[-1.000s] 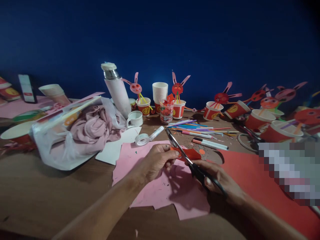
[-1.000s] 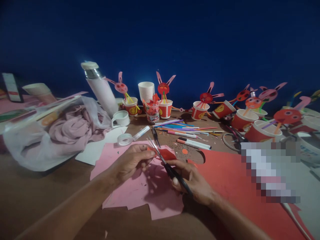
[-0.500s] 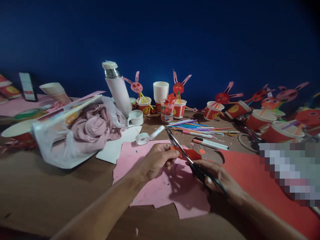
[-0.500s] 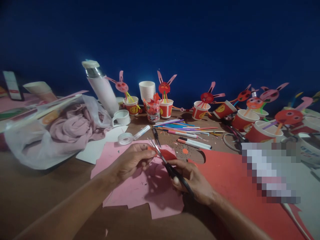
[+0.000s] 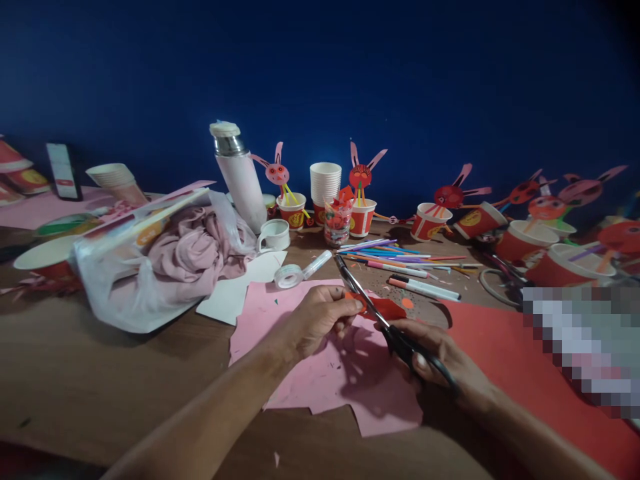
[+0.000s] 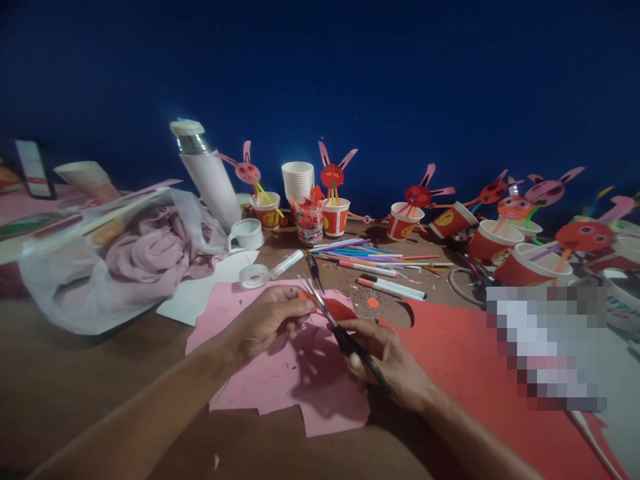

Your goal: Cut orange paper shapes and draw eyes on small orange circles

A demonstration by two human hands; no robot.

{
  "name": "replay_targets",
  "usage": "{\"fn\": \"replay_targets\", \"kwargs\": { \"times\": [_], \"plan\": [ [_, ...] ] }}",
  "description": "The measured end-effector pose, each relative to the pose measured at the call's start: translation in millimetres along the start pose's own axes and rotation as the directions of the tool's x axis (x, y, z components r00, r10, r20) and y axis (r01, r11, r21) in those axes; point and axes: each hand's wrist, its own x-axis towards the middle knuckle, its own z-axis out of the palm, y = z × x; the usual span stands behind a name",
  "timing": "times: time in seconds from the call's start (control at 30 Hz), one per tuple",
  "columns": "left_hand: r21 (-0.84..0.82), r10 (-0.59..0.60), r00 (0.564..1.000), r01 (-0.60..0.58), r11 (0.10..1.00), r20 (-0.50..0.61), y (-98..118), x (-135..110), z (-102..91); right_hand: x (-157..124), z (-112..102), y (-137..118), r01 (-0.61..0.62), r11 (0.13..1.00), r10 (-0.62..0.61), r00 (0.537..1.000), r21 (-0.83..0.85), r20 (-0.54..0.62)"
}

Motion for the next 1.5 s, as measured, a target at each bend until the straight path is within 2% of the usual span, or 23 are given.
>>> {"fn": "replay_targets", "kwargs": {
  "times": [0.2, 0.5, 0.87, 1.0, 1.17, 1.23, 1.3, 1.37, 1.5],
  "plan": [
    [-0.006, -0.002, 1.0, 0.002, 1.0, 0.002, -2.1, 1.2, -1.5, 0.5, -3.4, 4.8, 0.017, 1.0, -0.017, 1.0, 0.011, 0.0],
    [-0.02, -0.018, 1.0, 0.019, 1.0, 0.018, -1.3, 0.7, 0.1, -1.3, -4.2, 10.4, -0.026, 0.981, 0.022, 1.0, 0.193, 0.021],
    [-0.03, 0.008, 1.0, -0.007, 1.0, 0.028, -3.0, -2.2, 1.1, -3.8, -10.0, 6.9, 0.02, 0.988, -0.035, 0.995, 0.154, 0.096],
    [0.019, 0.01, 0.999, -0.011, 1.0, 0.032, -1.5, -5.5, 4.0, -2.0, -14.3, 9.6, 0.028, 0.988, -0.04, 0.996, 0.154, 0.077],
    [0.061, -0.036, 0.992, 0.029, 0.998, 0.117, -4.3, -7.8, 5.8, -2.2, -16.2, 3.6, 0.237, 0.968, -0.233, 0.971, 0.081, -0.058],
    [0.125, -0.089, 0.984, 0.07, 0.99, 0.155, -6.1, -9.5, 6.3, -3.2, -15.1, 0.3, 0.268, 0.961, -0.263, 0.961, 0.064, -0.082],
    [0.214, -0.141, 0.974, 0.102, 0.971, 0.175, -7.0, -12.5, 8.7, -3.5, -13.5, -1.9, 0.255, 0.966, -0.252, 0.965, 0.038, -0.074],
    [0.293, -0.134, 0.975, 0.077, 0.953, 0.18, -7.1, -16.3, 13.2, -3.2, -11.8, -3.1, 0.23, 0.973, -0.228, 0.97, 0.015, -0.08],
    [0.379, -0.148, 0.968, 0.061, 0.923, 0.205, -9.5, -21.9, 22.7, -2.1, -7.4, -4.0, 0.193, 0.978, -0.184, 0.977, 0.078, -0.103]
  ]
}}
